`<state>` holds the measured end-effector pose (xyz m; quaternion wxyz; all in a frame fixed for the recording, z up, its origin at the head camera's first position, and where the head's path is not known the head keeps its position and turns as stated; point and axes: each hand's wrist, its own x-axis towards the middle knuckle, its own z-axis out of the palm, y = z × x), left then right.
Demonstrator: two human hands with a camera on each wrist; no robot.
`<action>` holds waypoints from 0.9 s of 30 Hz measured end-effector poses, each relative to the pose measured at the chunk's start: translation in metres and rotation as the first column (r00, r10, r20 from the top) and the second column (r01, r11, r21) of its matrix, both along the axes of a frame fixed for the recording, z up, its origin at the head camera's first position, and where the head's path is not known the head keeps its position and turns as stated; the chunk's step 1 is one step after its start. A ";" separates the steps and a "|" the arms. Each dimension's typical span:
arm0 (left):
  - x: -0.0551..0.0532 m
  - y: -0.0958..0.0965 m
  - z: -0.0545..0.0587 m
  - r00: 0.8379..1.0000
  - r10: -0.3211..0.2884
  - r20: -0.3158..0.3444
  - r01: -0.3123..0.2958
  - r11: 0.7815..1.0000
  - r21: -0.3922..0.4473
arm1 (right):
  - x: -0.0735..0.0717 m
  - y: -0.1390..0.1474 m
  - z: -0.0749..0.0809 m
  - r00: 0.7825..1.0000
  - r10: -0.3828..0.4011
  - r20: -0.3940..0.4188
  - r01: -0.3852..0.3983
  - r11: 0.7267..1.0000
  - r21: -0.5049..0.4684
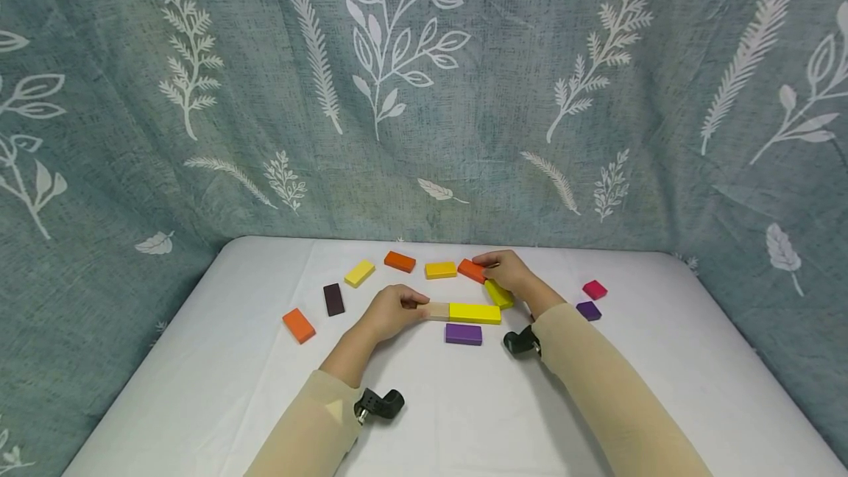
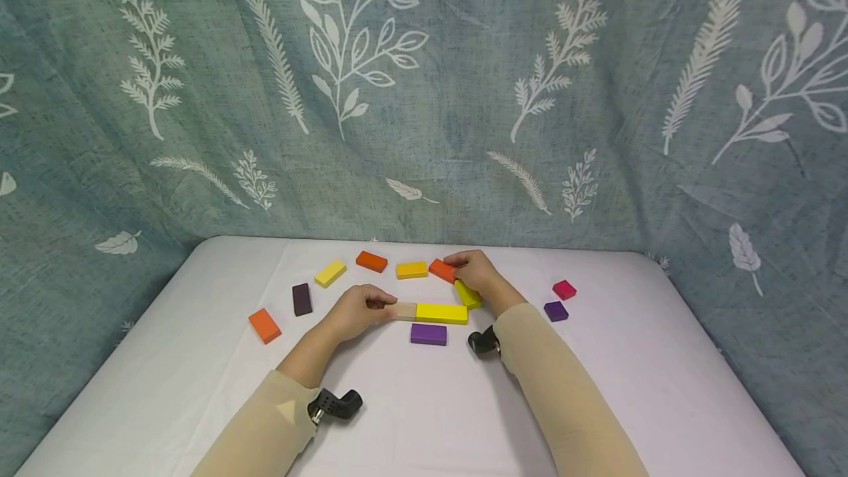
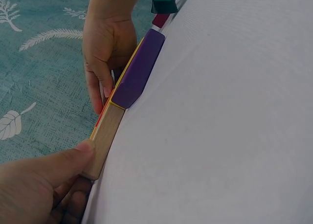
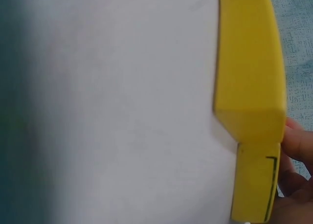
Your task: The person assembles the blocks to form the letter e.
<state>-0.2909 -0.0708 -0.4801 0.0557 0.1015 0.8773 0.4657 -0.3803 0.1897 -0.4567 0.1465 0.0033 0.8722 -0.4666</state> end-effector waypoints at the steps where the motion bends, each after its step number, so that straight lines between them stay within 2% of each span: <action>1: 0.000 0.000 0.000 1.000 0.001 -0.002 -0.001 1.000 -0.002 | 0.000 0.000 0.000 1.000 0.001 -0.001 -0.001 1.000 0.001; 15: -0.001 0.000 -0.001 1.000 0.001 0.000 -0.001 1.000 -0.005 | 0.000 0.002 -0.001 1.000 0.006 -0.024 -0.005 1.000 0.015; 27: 0.000 -0.001 -0.001 1.000 0.000 0.000 0.000 1.000 0.000 | 0.000 0.001 -0.001 1.000 -0.001 -0.005 0.001 1.000 0.013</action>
